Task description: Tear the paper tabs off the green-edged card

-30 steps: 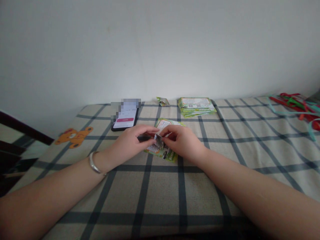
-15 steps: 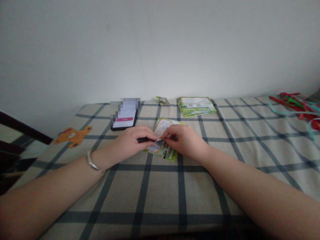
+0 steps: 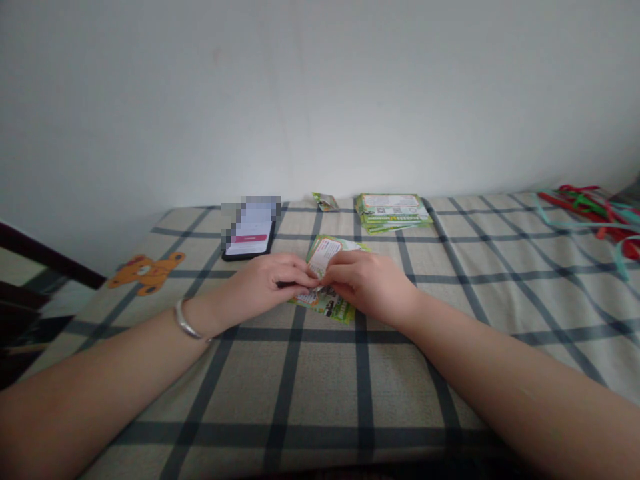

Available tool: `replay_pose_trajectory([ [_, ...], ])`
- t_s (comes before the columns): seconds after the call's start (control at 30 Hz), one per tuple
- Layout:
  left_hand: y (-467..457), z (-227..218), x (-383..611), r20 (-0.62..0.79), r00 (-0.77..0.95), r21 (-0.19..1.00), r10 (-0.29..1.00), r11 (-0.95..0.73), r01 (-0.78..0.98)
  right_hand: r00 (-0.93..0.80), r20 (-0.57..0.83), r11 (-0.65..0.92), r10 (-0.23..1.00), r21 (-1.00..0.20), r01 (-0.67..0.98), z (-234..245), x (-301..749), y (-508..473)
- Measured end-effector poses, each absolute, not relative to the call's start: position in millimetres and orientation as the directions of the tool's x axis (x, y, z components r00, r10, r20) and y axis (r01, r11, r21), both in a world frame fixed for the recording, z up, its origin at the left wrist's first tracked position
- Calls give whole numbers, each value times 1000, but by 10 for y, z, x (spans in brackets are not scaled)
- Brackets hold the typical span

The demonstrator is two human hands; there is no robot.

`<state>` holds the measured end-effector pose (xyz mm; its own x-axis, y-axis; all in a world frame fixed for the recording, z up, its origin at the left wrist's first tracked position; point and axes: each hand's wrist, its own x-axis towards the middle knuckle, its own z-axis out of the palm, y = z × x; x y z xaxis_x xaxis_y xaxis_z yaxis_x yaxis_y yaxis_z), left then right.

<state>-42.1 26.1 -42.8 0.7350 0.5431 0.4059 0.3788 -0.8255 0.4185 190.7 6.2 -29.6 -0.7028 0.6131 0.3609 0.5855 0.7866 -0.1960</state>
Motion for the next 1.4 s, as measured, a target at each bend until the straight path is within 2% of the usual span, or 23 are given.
replay_pose_trajectory([
  [0.13, 258, -415, -429, 377, 758, 391, 531, -834, 390, -754, 359, 828, 551, -119, 548, -268, 1922, 48],
  [0.43, 250, -400, -448, 337, 779, 338, 528, -841, 423, -805, 350, 877, 479, -145, 459, -297, 1902, 24],
  [0.77, 235, -366, -463, 310, 803, 281, 509, -856, 435, -836, 314, 889, 449, -67, 453, -311, 1895, 16],
  [1.23, 255, -353, -459, 307, 823, 285, 479, -871, 400, -881, 242, 876, 406, 172, 450, -295, 1816, -61],
  [1.33, 259, -348, -453, 303, 825, 288, 476, -871, 397, -880, 220, 877, 421, 149, 457, -272, 1812, -69],
  [1.4, 262, -335, -448, 298, 830, 283, 471, -874, 395, -866, 234, 880, 443, 70, 469, -262, 1821, -64],
])
